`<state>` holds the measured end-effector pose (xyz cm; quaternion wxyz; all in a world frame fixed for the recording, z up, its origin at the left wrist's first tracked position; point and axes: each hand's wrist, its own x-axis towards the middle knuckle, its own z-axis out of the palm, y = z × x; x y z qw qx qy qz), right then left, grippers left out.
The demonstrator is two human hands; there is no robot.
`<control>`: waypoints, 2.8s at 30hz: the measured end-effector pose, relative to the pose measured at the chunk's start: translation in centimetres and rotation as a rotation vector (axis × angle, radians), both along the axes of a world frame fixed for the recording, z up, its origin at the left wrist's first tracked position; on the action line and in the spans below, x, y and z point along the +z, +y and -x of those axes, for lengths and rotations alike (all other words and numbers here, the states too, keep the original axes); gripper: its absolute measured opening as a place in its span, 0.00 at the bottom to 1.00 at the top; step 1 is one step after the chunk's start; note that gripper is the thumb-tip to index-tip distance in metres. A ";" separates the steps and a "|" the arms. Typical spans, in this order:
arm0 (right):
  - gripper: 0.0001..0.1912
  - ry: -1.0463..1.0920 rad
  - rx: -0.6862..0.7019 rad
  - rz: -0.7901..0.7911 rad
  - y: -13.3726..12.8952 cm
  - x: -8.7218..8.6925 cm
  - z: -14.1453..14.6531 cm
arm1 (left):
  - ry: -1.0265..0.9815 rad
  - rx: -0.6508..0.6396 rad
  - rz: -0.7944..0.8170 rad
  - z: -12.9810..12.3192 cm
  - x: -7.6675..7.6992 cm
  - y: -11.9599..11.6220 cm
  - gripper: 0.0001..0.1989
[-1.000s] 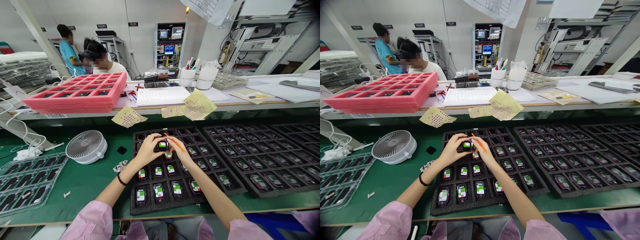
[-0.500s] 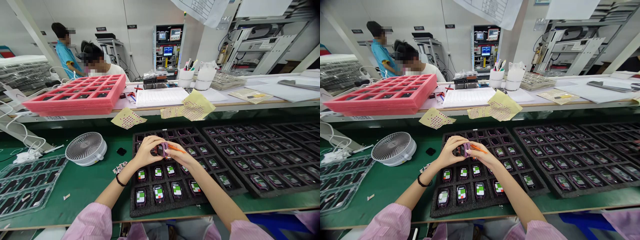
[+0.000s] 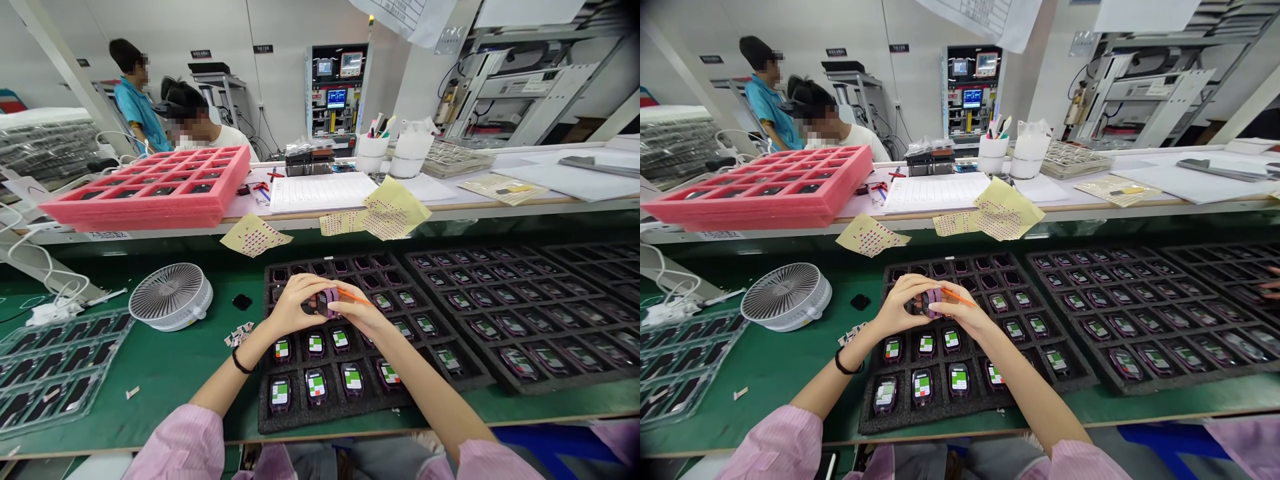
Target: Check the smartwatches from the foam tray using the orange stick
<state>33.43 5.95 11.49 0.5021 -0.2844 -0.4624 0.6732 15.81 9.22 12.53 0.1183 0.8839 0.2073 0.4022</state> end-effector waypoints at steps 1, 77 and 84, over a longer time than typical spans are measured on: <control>0.20 -0.001 -0.010 -0.008 -0.1 0.0 0.1 | 0.000 0.002 -0.003 0.0 0.0 0.0 0.21; 0.15 -1.309 -0.409 -0.444 1.2 -4.1 -6.8 | 0.582 0.379 0.140 7.5 -5.9 -0.4 0.27; 0.13 -1.409 -0.336 -0.377 2.1 -5.5 -6.8 | 0.525 0.352 0.049 5.9 -5.9 -1.2 0.19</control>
